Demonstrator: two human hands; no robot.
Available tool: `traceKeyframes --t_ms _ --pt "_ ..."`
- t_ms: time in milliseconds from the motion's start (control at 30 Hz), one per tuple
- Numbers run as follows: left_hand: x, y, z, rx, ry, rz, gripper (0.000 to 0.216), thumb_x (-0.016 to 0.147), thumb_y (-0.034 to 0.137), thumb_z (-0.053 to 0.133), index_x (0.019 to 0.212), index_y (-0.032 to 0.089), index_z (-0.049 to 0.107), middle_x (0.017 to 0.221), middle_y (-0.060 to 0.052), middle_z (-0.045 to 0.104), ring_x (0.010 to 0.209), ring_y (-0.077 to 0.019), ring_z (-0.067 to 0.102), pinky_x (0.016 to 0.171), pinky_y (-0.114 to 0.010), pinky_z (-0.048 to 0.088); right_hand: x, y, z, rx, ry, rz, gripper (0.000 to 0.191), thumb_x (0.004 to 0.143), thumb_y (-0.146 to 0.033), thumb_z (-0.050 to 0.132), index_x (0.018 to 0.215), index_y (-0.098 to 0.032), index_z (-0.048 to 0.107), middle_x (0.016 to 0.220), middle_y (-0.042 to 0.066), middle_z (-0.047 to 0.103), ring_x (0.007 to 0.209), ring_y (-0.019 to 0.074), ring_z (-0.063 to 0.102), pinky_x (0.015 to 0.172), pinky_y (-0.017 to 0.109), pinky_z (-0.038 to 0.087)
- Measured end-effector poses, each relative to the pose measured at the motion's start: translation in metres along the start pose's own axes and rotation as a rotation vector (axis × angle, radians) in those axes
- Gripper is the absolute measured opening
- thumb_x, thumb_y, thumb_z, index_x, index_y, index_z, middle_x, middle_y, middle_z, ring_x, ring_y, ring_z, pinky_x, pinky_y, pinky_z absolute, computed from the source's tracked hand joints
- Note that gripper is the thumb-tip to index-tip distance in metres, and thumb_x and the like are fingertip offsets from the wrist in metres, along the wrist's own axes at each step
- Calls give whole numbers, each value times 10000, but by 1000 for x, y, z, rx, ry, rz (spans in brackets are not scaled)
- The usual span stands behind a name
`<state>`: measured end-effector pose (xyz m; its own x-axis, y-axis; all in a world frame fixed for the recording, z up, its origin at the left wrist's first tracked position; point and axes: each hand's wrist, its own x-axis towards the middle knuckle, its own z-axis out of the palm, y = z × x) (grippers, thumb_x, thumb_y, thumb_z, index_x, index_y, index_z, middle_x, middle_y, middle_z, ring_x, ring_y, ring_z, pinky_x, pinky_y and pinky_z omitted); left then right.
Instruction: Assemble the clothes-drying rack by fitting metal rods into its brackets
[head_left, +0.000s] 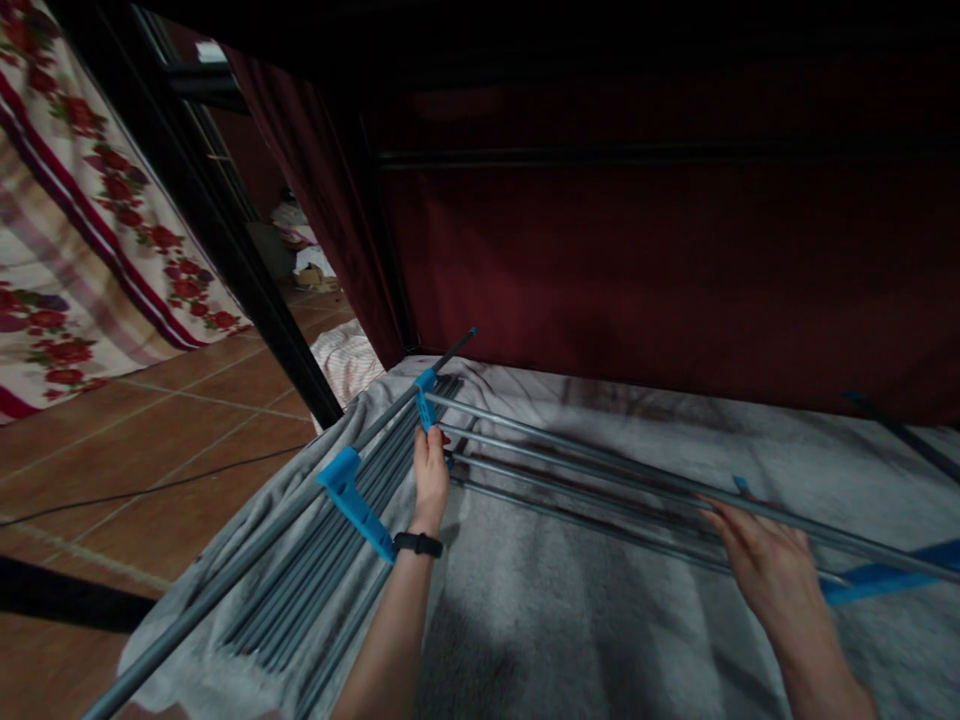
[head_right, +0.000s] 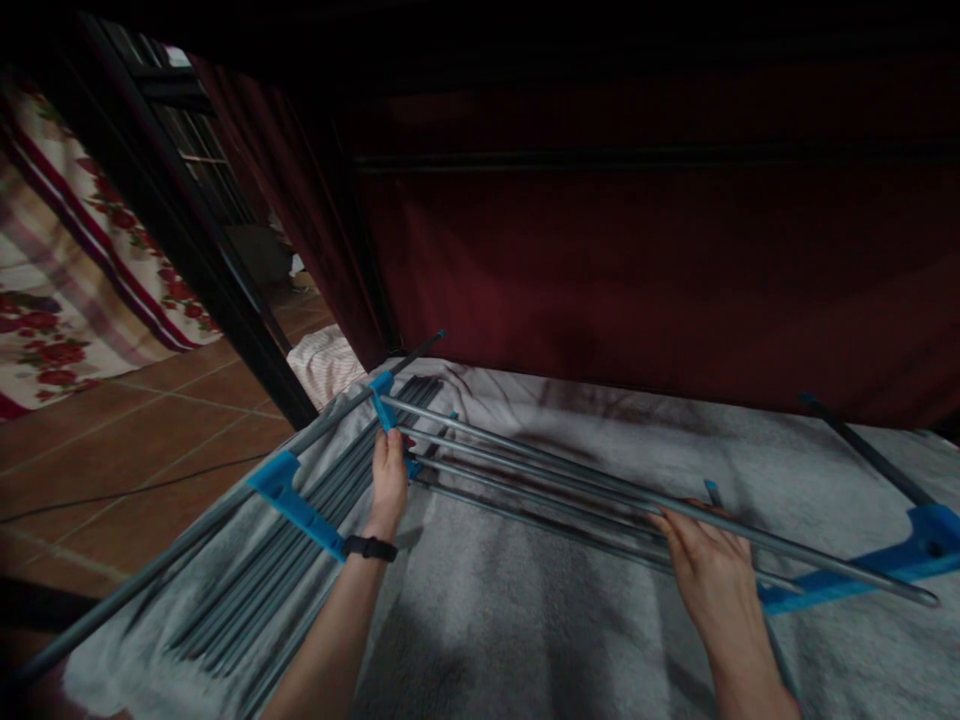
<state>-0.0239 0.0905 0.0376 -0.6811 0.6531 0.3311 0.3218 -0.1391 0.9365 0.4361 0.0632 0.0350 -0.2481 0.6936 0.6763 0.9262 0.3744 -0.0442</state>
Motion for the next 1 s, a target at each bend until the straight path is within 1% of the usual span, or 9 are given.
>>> traceKeyframes --t_ms 67,133,233,333,400,533,800,900,1000 --pt "-1 2 0 17 -11 5 501 978 647 386 947 198 605 867 -75 626 863 -234 619 897 -390 531 0 0 0 12 -4 12 519 1039 -543 334 1103 -212 728 841 70 763 798 264 703 745 387 452" --pt "-3 2 -1 23 -23 14 488 998 590 377 1062 174 624 1015 -119 667 1033 -263 646 988 -407 517 -1 2 1 26 -7 18 507 1039 -535 338 1081 -218 731 865 68 771 801 259 706 747 385 455" --pt "-5 0 0 21 -26 40 461 996 509 428 1272 175 586 1322 -168 629 1337 -285 546 1154 -432 417 -4 7 4 35 -12 0 475 1035 -503 362 1029 -218 741 919 75 782 818 260 714 757 389 474" --pt "-5 -3 2 36 -25 61 466 970 449 502 1367 206 527 1423 -154 588 1441 -273 453 1214 -438 346 -7 12 6 35 9 -31 455 1034 -458 367 983 -228 756 929 74 787 814 258 718 754 392 493" --pt "-2 -4 5 52 -17 75 436 956 426 526 1338 216 539 1377 -140 618 1390 -268 501 1188 -423 380 -7 14 7 44 22 -41 446 1033 -448 372 988 -232 759 943 71 788 811 254 719 752 393 499" --pt "8 -1 8 72 15 97 307 950 418 525 1150 197 597 1114 -112 685 1103 -263 643 1048 -405 493 -6 13 6 74 22 -21 457 1027 -503 387 996 -232 753 938 68 787 803 252 725 747 388 505" --pt "7 6 5 93 0 50 359 990 535 461 1046 198 572 927 -82 631 883 -245 627 913 -387 516 -5 10 1 108 -39 33 459 1020 -549 399 1015 -253 750 951 57 792 852 253 734 787 388 511" --pt "5 10 4 76 -8 54 356 986 552 458 1011 213 564 895 -64 612 880 -240 614 908 -380 513 -5 10 1 83 -33 37 468 1023 -542 383 1014 -251 750 936 60 791 863 264 736 797 399 512" --pt "4 15 4 45 -12 46 342 978 533 470 1055 219 578 1004 -80 650 1013 -250 628 985 -376 489 -4 10 2 49 10 13 499 1024 -550 373 931 -240 753 889 70 787 849 274 739 794 404 518"
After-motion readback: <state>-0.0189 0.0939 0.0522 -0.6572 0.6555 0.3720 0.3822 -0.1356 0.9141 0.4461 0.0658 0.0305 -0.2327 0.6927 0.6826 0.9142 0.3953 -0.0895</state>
